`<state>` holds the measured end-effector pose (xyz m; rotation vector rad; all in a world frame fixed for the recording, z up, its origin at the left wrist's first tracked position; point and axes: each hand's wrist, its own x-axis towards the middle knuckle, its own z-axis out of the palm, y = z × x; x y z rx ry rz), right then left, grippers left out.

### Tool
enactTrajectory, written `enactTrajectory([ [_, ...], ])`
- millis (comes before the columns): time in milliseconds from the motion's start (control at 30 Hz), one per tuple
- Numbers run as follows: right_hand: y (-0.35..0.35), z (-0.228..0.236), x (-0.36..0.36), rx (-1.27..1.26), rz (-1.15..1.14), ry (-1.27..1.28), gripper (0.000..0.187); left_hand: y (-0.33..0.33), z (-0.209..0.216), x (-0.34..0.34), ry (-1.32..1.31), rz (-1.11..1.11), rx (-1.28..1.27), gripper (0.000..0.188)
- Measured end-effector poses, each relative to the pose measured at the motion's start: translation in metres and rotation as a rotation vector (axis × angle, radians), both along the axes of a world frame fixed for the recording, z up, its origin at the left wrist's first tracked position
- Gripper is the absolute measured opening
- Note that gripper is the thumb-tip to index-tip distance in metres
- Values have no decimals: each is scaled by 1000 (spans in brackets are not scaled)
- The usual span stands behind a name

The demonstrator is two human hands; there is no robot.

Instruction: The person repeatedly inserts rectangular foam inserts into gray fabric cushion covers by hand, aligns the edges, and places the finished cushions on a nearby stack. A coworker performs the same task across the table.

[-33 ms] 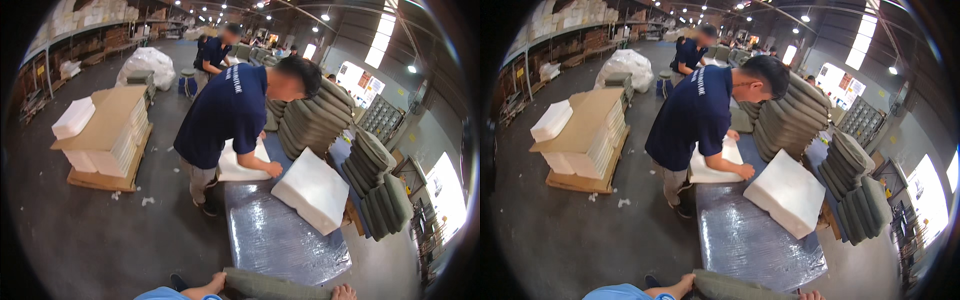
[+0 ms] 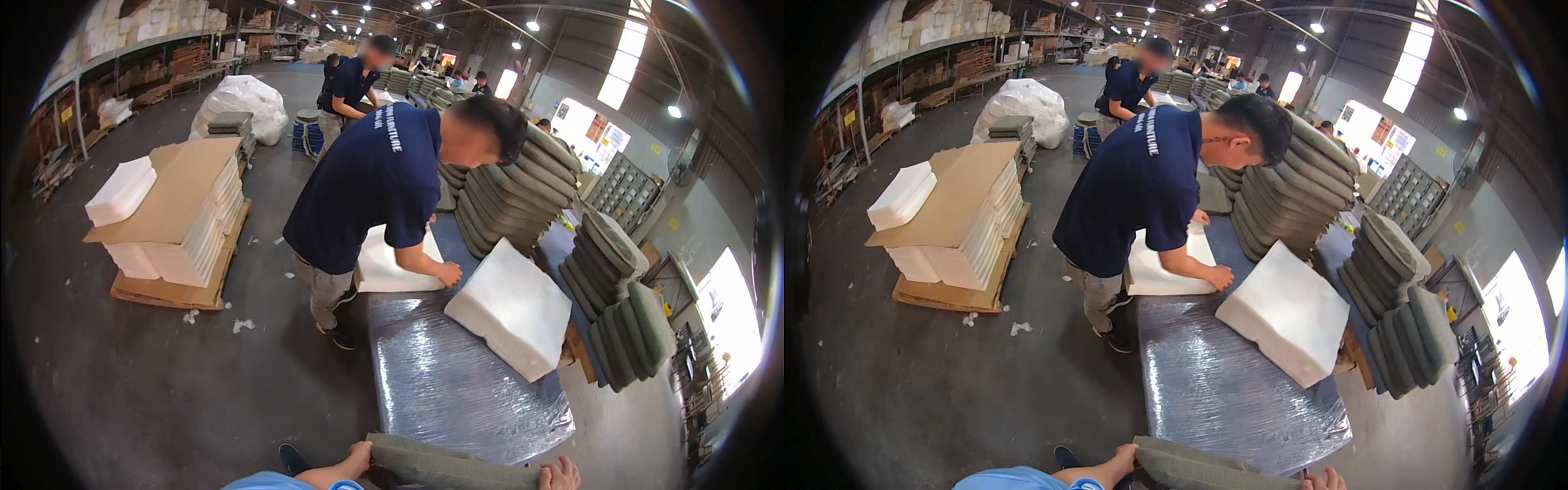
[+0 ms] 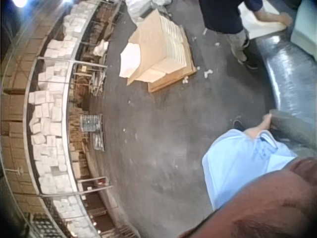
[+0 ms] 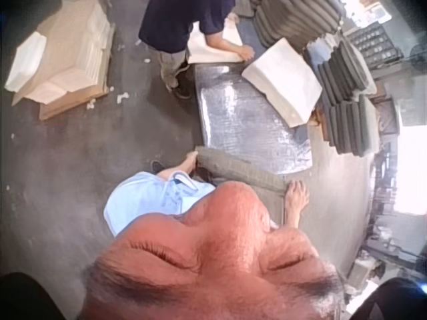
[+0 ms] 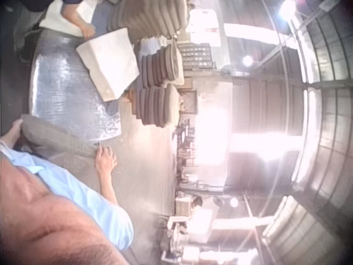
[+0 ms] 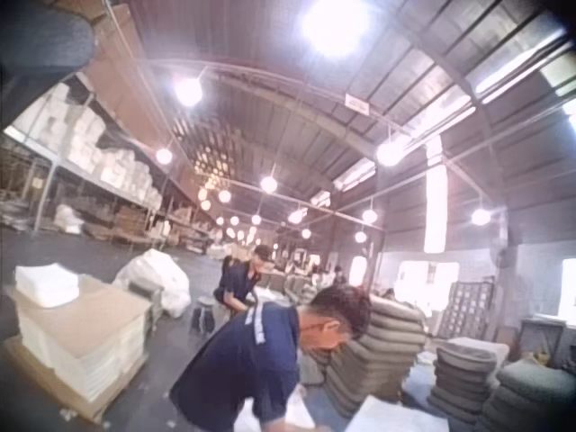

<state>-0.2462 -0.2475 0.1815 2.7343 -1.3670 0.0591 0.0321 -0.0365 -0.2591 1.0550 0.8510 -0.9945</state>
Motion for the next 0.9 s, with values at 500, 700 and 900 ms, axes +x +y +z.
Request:
enactTrajectory([
  [500,31,45,111,426,576,-81,65,44,21,-14,-17,-81,-240,35],
  [700,23,81,94,529,426,-173,67,93,79,-7,4,-109,-798,46],
  [900,34,113,95,571,351,-63,73,97,88,-3,-123,-104,-963,41],
])
